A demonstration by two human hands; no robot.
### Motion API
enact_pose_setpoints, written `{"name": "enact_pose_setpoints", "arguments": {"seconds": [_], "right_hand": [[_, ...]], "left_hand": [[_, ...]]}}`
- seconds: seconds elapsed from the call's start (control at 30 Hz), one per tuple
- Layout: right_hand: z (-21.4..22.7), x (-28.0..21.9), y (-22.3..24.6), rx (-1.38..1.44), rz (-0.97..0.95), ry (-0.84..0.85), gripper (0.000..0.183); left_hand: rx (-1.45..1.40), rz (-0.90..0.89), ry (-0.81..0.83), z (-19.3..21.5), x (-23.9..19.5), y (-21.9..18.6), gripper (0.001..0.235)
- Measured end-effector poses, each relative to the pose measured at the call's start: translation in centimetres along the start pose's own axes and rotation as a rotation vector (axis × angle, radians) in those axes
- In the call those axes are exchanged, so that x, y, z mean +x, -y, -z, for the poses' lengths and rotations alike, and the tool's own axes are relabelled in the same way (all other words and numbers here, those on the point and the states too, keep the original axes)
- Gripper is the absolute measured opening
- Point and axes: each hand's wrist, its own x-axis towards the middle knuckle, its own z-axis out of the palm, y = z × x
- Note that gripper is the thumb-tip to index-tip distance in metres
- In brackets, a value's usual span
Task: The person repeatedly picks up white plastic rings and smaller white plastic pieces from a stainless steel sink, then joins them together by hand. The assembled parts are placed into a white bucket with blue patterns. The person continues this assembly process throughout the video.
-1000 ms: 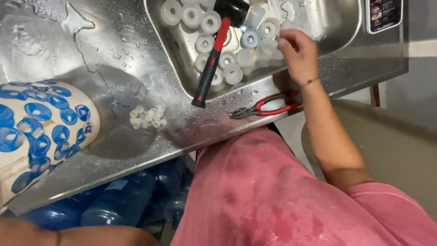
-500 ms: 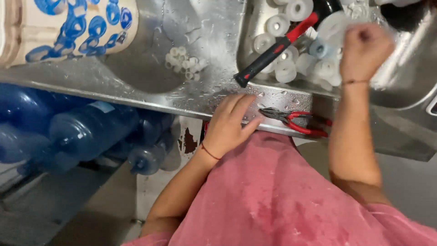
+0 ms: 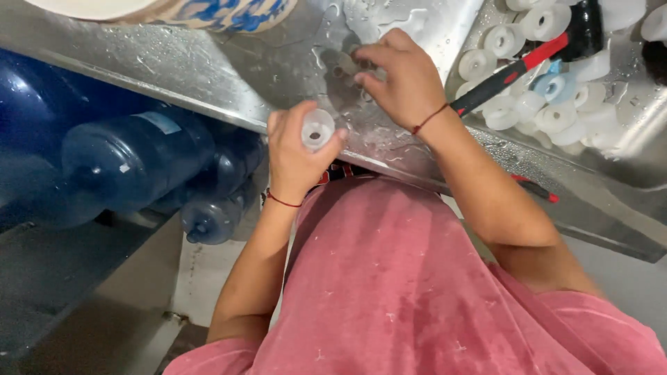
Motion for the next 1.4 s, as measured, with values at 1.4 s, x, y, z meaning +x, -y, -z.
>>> {"name": "enact_pose_setpoints", "arguments": {"seconds": [1.4], "right_hand": [[2.3, -10.1, 12.5, 0.169, -0.410, -0.622, 0.036]], "left_hand": [[-0.928, 0.425, 1.031, -8.5, 6.1, -4.9, 0.033]]}}
